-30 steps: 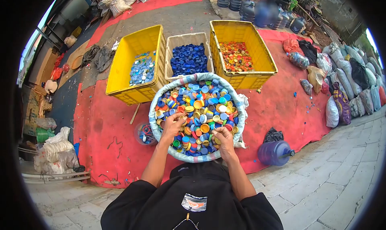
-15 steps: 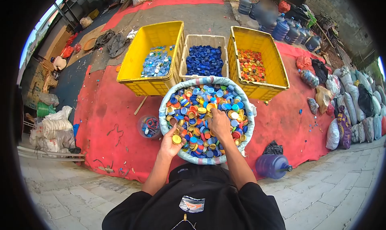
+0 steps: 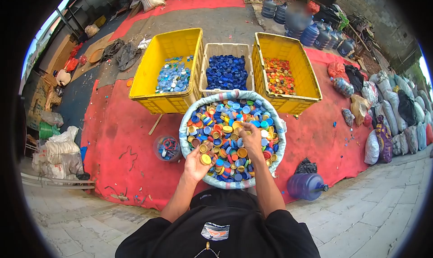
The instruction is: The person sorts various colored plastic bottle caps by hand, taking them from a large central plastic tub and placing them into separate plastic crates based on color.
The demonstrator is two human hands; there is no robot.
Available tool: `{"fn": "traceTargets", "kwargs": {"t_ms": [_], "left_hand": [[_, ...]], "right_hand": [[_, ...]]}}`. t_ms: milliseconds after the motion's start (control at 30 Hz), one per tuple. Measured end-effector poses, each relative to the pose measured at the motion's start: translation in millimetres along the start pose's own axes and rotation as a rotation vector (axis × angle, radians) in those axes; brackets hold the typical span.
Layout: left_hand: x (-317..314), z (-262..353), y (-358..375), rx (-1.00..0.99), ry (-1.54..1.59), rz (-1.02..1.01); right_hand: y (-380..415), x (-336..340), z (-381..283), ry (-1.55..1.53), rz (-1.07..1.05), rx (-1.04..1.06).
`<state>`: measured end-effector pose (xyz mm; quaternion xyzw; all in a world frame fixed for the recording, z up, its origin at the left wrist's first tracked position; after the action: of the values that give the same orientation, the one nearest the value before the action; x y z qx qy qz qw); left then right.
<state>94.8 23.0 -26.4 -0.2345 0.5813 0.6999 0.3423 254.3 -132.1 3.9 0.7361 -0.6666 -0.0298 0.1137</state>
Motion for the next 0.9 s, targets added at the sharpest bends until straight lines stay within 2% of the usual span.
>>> {"fn": "traceTargets", "kwargs": {"t_ms": [100,233,333,467,600,733,833,900], "left_hand": [[-10,-8,-15,0.050,-0.057,-0.043],[-44,-24,-17,0.178,-0.119,-0.059],[-60,-44,-29,0.257,-0.182,-0.123],[-81,-73,-39,0.367,-0.145,-0.194],[-90,-92,-44,0.461,-0.131,-0.156],[-99,-101,-57,0.442,-0.150,-0.093],[-123,-106,-73,0.397,-0.147,-0.141],[-156,-109,-88,0.383,-0.166,-0.088]], "right_hand": [[13,15,2,-0.660,-0.071,-0.317],[39,32,10,-1.053,-0.035,-0.449],[57,43,20,-1.168,-0.057,-0.416],[84,56,21,-1.215,0.091,-0.409],[96,73,22,-1.267,0.241,-0.333],[89,89,29,-1.135,0.421,-0.341],[68,101,25,-1.047,0.474,-0.349],[32,117,20,-1.043,0.457,-0.318]]}}
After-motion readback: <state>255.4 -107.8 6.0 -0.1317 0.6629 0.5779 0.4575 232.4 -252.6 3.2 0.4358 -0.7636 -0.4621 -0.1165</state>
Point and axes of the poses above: each hand's wrist, its own y-axis away from the middle knuckle, its own x-axis out of the back of the hand, z = x × y, the point moved 6 cm from there along -y, towards the middle knuckle, and after that the axes turned 11 degrees about z, right-handed, at the moved point
